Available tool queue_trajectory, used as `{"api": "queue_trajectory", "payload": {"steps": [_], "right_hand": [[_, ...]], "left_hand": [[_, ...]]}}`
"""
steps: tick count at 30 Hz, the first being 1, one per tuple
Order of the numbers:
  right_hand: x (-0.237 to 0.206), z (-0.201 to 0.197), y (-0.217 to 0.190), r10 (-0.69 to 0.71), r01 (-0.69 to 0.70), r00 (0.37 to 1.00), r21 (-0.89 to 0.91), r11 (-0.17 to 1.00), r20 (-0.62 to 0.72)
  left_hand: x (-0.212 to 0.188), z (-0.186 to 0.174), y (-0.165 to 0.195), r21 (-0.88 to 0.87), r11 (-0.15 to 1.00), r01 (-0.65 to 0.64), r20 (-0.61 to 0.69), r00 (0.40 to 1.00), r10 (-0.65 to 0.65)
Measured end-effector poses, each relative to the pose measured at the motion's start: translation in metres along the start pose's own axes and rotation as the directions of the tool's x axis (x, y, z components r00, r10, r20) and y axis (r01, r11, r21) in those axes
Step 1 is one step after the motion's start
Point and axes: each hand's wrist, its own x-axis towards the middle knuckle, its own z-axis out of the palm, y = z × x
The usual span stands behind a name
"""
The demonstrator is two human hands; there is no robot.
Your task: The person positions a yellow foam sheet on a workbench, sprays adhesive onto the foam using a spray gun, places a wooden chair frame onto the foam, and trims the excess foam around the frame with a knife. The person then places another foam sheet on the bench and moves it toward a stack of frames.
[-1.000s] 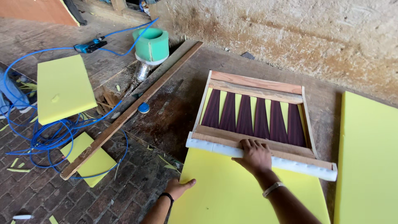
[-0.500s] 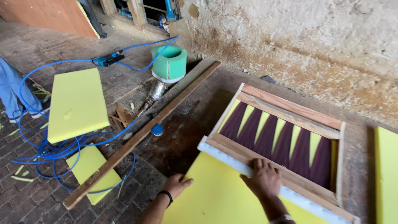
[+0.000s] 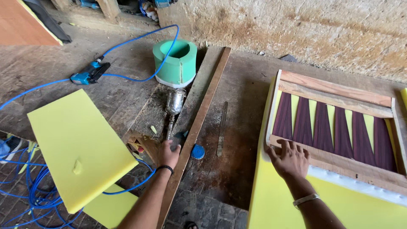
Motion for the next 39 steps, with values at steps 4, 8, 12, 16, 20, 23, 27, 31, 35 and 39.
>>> {"api": "queue_trajectory", "payload": {"steps": [4, 8, 12, 16, 20, 23, 27, 31, 35, 39], "right_hand": [[-0.013, 0.006, 0.002, -0.047, 0.047, 0.999, -0.044, 0.998, -0.010], [-0.017, 0.007, 0.009, -0.040, 0.042, 0.998, -0.056, 0.998, 0.039], [-0.017, -0.001, 0.011, -0.030, 0.033, 0.996, -0.035, 0.999, 0.078], [-0.019, -0.007, 0.008, 0.018, -0.015, 0.988, -0.021, 1.000, 0.156], [-0.022, -0.009, 0.003, -0.017, 0.017, 0.993, 0.001, 1.000, 0.116], [-0.028, -0.010, 0.001, -0.006, 0.003, 0.992, 0.023, 1.000, 0.129], [-0.032, -0.009, 0.000, -0.015, 0.011, 0.993, 0.036, 0.999, 0.113], [-0.029, -0.005, 0.000, -0.007, 0.006, 0.991, 0.004, 1.000, 0.134], [-0.025, -0.002, 0.001, 0.013, -0.011, 0.986, -0.010, 1.000, 0.166], [-0.023, 0.003, 0.004, 0.016, -0.012, 0.986, -0.027, 1.000, 0.166]], "left_hand": [[0.043, 0.012, -0.021, 0.214, 0.962, 0.171, 0.202, 0.955, -0.215], [0.074, 0.022, -0.027, 0.382, 0.778, 0.498, 0.453, 0.633, -0.628], [0.083, 0.024, -0.024, 0.498, 0.782, 0.374, 0.446, 0.663, -0.601], [0.086, 0.032, -0.024, 0.540, 0.799, 0.263, 0.478, 0.686, -0.549], [0.083, 0.038, -0.033, 0.510, 0.831, 0.223, 0.462, 0.744, -0.483], [0.076, 0.034, -0.043, 0.472, 0.866, 0.167, 0.436, 0.809, -0.394], [0.079, 0.025, -0.053, 0.408, 0.906, 0.113, 0.445, 0.842, -0.305], [0.084, 0.032, -0.053, 0.383, 0.921, 0.068, 0.445, 0.860, -0.249], [0.079, 0.042, -0.051, 0.434, 0.894, 0.112, 0.444, 0.837, -0.320], [0.062, 0.028, -0.058, 0.377, 0.926, 0.021, 0.433, 0.880, -0.196]]}}
